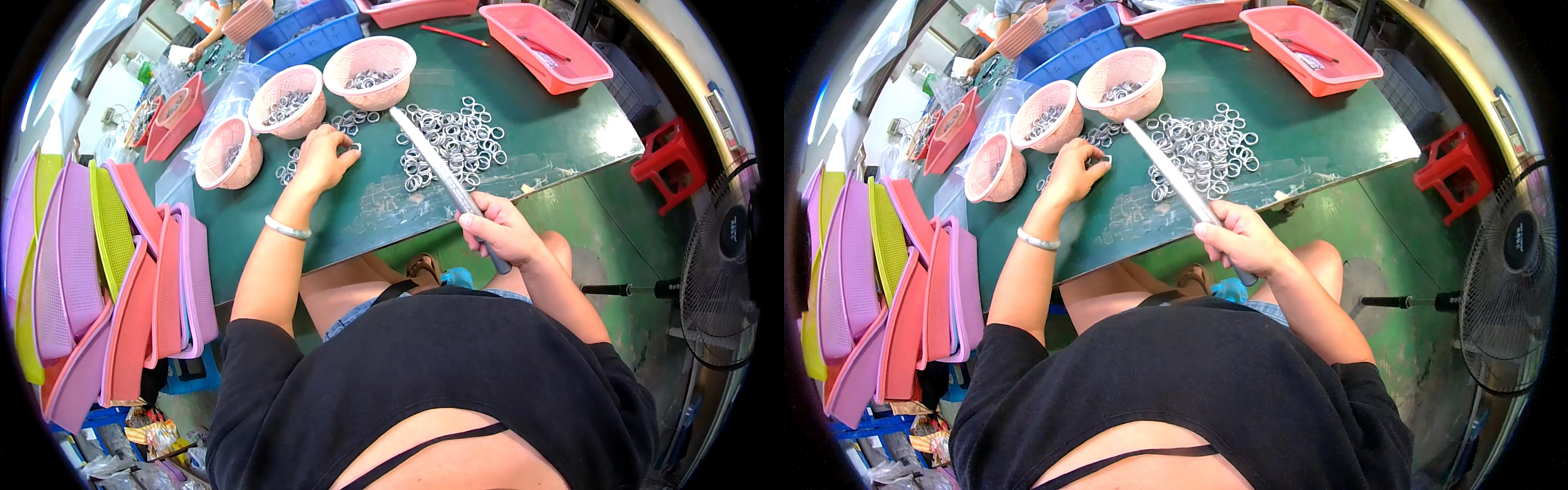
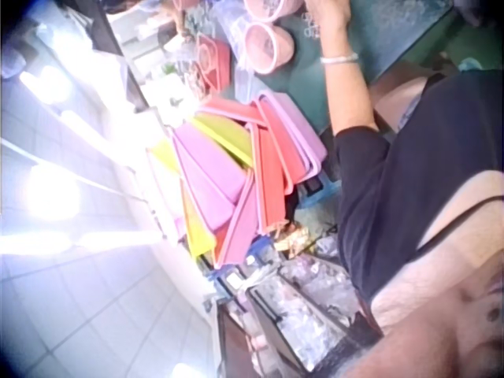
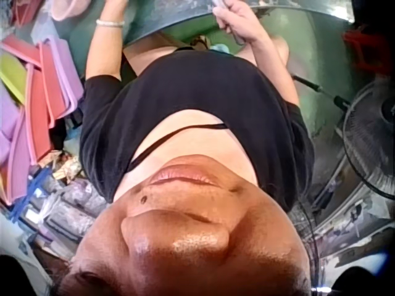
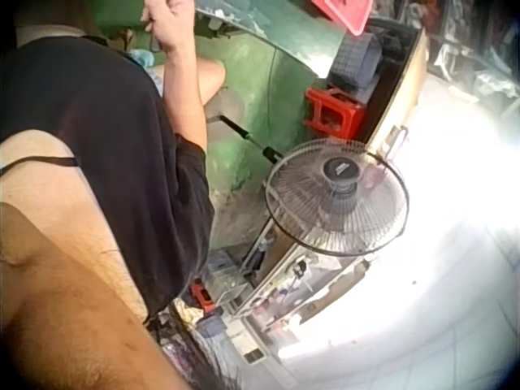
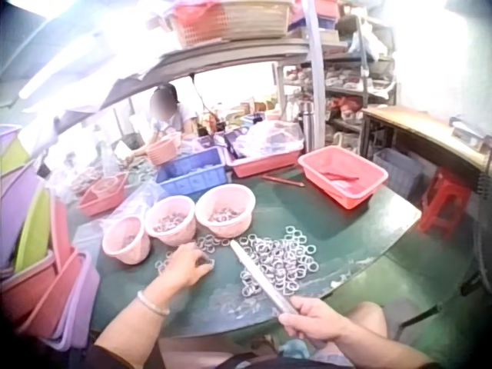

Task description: The person repeatedly picks up small metal rings from a table and files their edges using a metal file. They handle the rings one at a time, filing each ring and placing it back on the table.

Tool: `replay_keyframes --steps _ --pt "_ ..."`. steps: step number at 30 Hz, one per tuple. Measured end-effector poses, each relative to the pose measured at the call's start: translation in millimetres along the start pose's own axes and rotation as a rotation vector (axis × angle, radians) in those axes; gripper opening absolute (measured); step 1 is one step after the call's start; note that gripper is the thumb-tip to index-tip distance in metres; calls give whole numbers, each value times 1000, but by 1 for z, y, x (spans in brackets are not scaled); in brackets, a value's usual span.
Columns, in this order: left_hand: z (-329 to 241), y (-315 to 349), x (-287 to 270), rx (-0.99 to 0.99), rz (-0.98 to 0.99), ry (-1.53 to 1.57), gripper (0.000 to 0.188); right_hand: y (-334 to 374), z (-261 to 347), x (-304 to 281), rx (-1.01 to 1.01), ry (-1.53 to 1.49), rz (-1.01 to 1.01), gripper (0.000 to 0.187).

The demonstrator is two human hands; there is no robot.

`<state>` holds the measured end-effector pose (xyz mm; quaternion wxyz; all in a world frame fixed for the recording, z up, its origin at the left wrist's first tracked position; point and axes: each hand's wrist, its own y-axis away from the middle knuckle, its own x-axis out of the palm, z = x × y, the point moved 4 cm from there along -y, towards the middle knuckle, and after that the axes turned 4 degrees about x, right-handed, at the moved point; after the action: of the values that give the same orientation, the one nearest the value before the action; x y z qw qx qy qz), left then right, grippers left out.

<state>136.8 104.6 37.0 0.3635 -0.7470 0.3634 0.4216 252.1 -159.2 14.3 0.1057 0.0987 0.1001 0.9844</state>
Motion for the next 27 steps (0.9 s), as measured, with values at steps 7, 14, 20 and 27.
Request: replay_keyframes --steps 7,14,20,27 --pt "-43 4 -7 -137 47 1167 18 -3 -3 8 82 49 64 17" --pt "-96 31 28 -162 220 1446 22 -6 10 12 -9 55 43 17" --pt "-107 36 18 -122 187 1489 25 -4 10 10 -59 60 81 12" --pt "-107 39 16 -128 189 1478 27 -3 13 13 -65 57 93 12"
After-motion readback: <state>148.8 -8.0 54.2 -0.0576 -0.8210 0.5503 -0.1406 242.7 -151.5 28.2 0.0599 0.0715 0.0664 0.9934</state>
